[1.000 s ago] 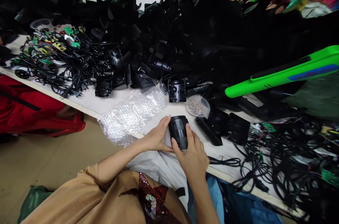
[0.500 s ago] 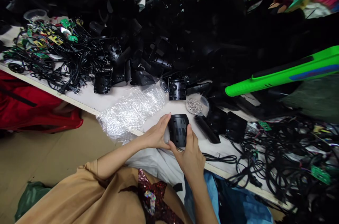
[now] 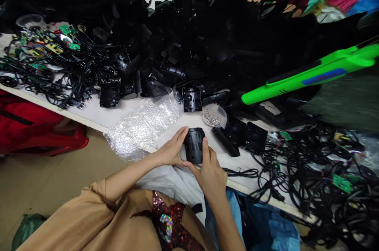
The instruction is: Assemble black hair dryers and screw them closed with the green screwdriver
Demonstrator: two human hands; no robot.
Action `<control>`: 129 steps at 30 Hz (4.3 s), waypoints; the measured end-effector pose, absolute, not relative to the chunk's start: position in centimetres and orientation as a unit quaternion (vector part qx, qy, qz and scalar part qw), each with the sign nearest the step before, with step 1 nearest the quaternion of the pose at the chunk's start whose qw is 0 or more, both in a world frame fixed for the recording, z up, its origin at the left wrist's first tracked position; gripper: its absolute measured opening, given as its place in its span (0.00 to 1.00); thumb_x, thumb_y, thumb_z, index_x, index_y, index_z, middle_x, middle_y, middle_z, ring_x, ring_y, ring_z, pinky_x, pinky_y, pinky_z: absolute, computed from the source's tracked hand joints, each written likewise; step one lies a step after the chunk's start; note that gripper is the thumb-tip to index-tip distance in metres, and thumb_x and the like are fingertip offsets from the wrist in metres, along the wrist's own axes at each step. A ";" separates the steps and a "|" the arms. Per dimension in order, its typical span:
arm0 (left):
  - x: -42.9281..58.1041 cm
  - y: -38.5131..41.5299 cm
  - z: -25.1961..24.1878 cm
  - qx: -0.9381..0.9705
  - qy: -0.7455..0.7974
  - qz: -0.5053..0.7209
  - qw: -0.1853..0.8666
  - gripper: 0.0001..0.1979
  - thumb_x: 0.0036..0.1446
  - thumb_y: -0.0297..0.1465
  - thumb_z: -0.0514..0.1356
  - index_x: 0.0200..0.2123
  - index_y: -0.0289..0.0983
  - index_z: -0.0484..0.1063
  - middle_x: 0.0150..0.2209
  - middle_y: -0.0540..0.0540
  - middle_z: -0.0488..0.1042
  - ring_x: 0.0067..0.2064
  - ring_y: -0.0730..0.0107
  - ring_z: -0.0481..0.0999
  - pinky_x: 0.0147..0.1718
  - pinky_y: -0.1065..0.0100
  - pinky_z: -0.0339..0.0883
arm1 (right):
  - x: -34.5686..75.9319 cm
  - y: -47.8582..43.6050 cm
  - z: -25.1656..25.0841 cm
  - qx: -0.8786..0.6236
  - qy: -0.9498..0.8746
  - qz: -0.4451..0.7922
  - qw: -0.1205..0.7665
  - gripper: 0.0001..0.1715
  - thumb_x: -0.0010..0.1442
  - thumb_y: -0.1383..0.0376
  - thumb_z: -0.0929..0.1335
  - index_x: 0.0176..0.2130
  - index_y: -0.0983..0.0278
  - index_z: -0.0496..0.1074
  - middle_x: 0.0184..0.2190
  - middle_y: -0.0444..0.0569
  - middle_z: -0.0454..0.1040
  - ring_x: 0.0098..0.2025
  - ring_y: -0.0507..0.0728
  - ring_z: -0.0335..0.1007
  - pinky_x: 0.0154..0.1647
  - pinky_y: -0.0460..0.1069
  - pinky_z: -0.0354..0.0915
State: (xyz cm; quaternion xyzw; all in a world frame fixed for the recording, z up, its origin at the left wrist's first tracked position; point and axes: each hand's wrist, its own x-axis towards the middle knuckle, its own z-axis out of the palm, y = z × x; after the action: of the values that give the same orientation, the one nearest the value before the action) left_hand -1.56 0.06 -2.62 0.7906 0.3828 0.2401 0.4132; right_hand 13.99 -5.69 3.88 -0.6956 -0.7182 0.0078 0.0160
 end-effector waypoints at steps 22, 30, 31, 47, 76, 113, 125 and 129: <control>1.6 4.7 4.9 0.981 0.175 -0.015 0.081 0.30 0.53 0.29 0.58 0.59 0.36 0.52 0.57 0.38 0.60 0.60 0.54 0.56 0.59 0.49 0.45 | 20.1 -7.2 0.2 -0.686 -0.653 0.171 0.272 0.14 0.58 0.63 0.65 0.46 0.64 0.68 0.41 0.49 0.76 0.43 0.55 0.71 0.56 0.56 0.56; 2.2 4.4 5.0 0.979 0.190 -0.039 0.059 0.32 0.52 0.28 0.58 0.59 0.35 0.52 0.57 0.38 0.59 0.60 0.53 0.56 0.59 0.50 0.45 | 19.8 -6.6 -0.6 -0.685 -0.648 0.166 0.288 0.09 0.61 0.66 0.62 0.35 0.60 0.72 0.31 0.42 0.76 0.35 0.52 0.70 0.50 0.50 0.57; 2.1 4.4 4.8 0.979 0.189 -0.035 0.064 0.32 0.52 0.29 0.59 0.59 0.35 0.52 0.57 0.38 0.60 0.60 0.53 0.56 0.59 0.50 0.45 | 19.8 -6.6 -0.6 -0.685 -0.654 0.150 0.285 0.10 0.62 0.66 0.62 0.34 0.61 0.72 0.30 0.43 0.76 0.35 0.52 0.70 0.48 0.50 0.57; 1.9 3.8 4.8 0.974 0.205 -0.023 0.093 0.37 0.51 0.47 0.58 0.59 0.34 0.55 0.56 0.33 0.60 0.59 0.49 0.55 0.59 0.48 0.40 | 20.5 -6.7 -1.5 -0.620 -0.709 0.097 0.323 0.13 0.64 0.67 0.59 0.35 0.65 0.70 0.29 0.46 0.74 0.33 0.54 0.67 0.45 0.50 0.57; 2.7 3.3 4.7 0.977 0.202 -0.030 0.053 0.40 0.49 0.47 0.61 0.59 0.31 0.53 0.54 0.34 0.63 0.57 0.49 0.60 0.57 0.48 0.48 | 20.6 -6.6 -1.9 -0.599 -0.713 0.161 0.328 0.16 0.57 0.64 0.67 0.46 0.66 0.64 0.46 0.55 0.73 0.43 0.59 0.71 0.50 0.55 0.62; 2.6 2.1 3.3 0.981 0.193 0.012 0.013 0.34 0.51 0.32 0.59 0.60 0.32 0.52 0.54 0.33 0.60 0.57 0.49 0.59 0.56 0.48 0.50 | 17.9 -5.9 -0.5 -0.647 -0.668 0.170 0.326 0.49 0.43 0.54 0.72 0.57 0.70 0.54 0.50 0.62 0.68 0.50 0.66 0.67 0.50 0.60 0.63; 3.4 3.7 4.0 0.981 0.190 0.022 0.041 0.30 0.52 0.31 0.58 0.58 0.34 0.55 0.54 0.36 0.63 0.58 0.55 0.58 0.59 0.50 0.45 | 18.4 -5.5 -1.7 -0.680 -0.656 0.128 0.302 0.47 0.43 0.53 0.72 0.56 0.68 0.54 0.47 0.61 0.69 0.47 0.67 0.68 0.45 0.61 0.66; 3.4 3.9 3.8 0.979 0.191 0.018 0.065 0.31 0.51 0.33 0.60 0.58 0.35 0.55 0.55 0.38 0.62 0.58 0.55 0.58 0.58 0.50 0.46 | 18.8 -5.7 -1.7 -0.677 -0.660 0.138 0.295 0.51 0.43 0.52 0.73 0.57 0.69 0.52 0.47 0.63 0.70 0.49 0.67 0.68 0.49 0.62 0.64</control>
State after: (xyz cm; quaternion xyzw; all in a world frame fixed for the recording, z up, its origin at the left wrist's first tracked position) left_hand 3.40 3.93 3.80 0.9792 0.1914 0.0182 0.0654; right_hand 18.84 -5.72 -1.72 -0.6773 -0.6597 0.1382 0.2949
